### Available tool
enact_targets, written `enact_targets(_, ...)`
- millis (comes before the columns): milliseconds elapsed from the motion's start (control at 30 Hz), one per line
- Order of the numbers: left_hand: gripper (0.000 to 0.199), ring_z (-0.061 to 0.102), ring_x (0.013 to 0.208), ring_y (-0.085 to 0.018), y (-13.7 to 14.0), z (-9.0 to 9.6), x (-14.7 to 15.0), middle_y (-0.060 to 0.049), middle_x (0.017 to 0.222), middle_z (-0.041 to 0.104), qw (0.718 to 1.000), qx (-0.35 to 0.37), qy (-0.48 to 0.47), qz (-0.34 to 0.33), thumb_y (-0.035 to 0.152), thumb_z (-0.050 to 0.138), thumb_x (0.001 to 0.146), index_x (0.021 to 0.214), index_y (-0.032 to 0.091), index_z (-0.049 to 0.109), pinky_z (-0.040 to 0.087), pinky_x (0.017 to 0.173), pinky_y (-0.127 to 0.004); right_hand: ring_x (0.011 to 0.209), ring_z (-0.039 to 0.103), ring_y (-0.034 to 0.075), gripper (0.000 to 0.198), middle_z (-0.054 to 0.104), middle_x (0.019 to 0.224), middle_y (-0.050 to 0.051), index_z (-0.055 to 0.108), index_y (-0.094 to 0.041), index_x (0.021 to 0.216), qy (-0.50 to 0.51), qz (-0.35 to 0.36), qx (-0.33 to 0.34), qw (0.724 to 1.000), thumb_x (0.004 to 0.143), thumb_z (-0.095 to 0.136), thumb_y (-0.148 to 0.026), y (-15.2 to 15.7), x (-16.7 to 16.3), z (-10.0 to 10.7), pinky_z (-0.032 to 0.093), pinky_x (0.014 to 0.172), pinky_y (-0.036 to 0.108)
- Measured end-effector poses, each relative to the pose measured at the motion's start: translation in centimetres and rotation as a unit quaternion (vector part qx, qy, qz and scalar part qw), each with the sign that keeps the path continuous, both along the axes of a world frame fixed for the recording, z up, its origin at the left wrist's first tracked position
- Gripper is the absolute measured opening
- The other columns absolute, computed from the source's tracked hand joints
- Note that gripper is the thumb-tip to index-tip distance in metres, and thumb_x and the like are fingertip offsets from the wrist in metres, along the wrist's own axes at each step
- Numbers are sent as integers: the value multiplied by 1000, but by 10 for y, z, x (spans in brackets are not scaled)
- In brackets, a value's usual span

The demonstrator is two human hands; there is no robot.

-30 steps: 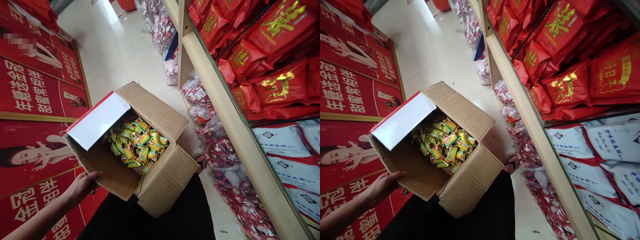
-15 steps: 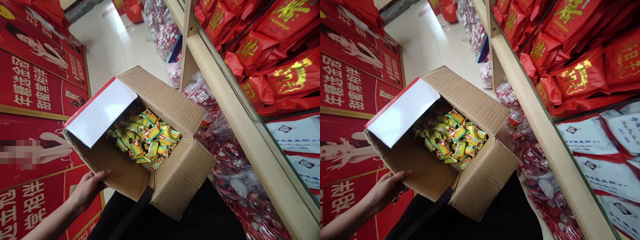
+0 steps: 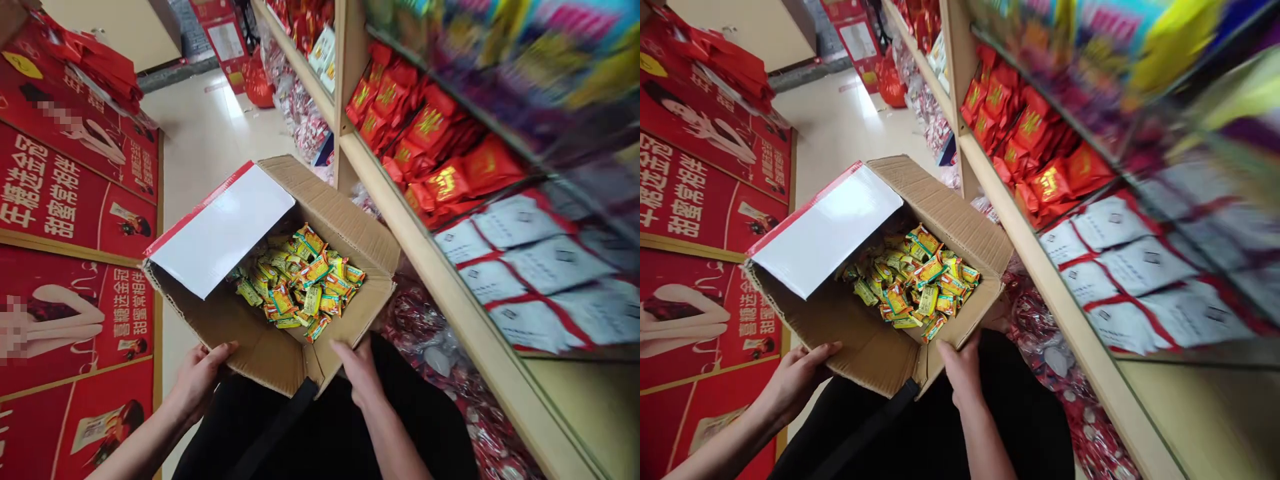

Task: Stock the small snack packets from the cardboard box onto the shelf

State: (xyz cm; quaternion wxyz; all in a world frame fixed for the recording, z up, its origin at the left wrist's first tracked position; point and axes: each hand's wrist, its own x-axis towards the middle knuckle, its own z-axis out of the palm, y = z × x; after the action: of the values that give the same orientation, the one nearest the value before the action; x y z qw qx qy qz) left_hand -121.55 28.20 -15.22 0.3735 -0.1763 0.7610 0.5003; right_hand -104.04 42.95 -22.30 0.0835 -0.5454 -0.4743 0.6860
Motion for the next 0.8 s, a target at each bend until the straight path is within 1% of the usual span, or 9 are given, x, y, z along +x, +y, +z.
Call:
enact_targets(67, 21, 63, 61, -18, -13, 15, 7, -3, 70, 67, 1000, 10, 26, -6, 19, 68, 54, 72, 13, 61, 53, 55, -25, 94, 57, 19, 50, 59, 105, 10, 44, -14, 115, 30, -31, -5, 999, 66, 49, -22, -12, -1, 14, 45, 79, 25)
enact_targets(167, 22, 63, 64, -19, -42, 48, 22, -3, 72, 67, 997, 42, 52, -24, 21, 68, 54, 74, 14, 61, 54, 56, -27, 88, 58, 19, 33, 62, 94, 6, 51, -16, 96, 56, -50, 8, 997, 64, 49, -23, -35, 26, 55, 45, 74, 24)
enact_targets(367, 28, 63, 66, -21, -108, 126, 93, -7, 75, 67, 995, 90, 16, -40, 29, 74, 48, 68, 15, 61, 53, 57, -28, 86, 58, 21, 36, 63, 93, 5, 51, -16, 99, 134, -18, 62, 989, 64, 55, -26, -96, 115, 151, 46, 73, 26)
enact_targets(500, 36, 62, 62, -19, -142, 154, 149, -5, 72, 66, 990, 109, -14, -87, 42, 75, 49, 72, 19, 60, 51, 56, -28, 86, 59, 23, 43, 62, 100, 8, 52, -17, 103, 145, 14, 67, 987, 65, 58, -34, -117, 174, 180, 48, 72, 30)
enact_targets(567, 37, 61, 57, -18, -162, 167, 166, -4, 68, 65, 979, 80, -12, -188, 53, 66, 59, 75, 20, 60, 50, 53, -27, 86, 60, 24, 50, 63, 100, 8, 49, -18, 109, 144, 20, 46, 988, 64, 59, -36, -120, 202, 188, 48, 70, 31)
enact_targets(633, 42, 60, 56, -18, -182, 183, 173, -4, 65, 64, 936, 52, 22, -348, 59, 56, 67, 75, 19, 61, 49, 52, -27, 87, 60, 25, 55, 63, 98, 8, 46, -18, 113, 132, 20, 30, 991, 63, 60, -35, -122, 227, 191, 49, 69, 32)
enact_targets(700, 44, 60, 61, -18, -194, 204, 173, -3, 66, 64, 862, 53, 81, -498, 59, 49, 73, 77, 18, 63, 50, 57, -26, 88, 60, 26, 56, 64, 96, 8, 46, -16, 112, 126, 19, 39, 991, 61, 61, -34, -124, 244, 189, 48, 71, 32)
enact_targets(767, 42, 62, 73, -18, -193, 228, 174, -2, 81, 67, 808, 93, 134, -566, 54, 38, 82, 96, 22, 62, 51, 68, -27, 89, 59, 27, 52, 65, 94, 9, 48, -15, 107, 131, 14, 51, 990, 60, 62, -35, -126, 253, 181, 48, 73, 34)
enact_targets(800, 38, 59, 90, -19, -188, 239, 176, -2, 99, 65, 776, 118, 183, -592, 48, 40, 84, 108, 25, 58, 47, 82, -28, 89, 59, 28, 51, 65, 94, 9, 49, -15, 104, 133, 10, 56, 989, 60, 63, -36, -128, 253, 177, 48, 74, 34)
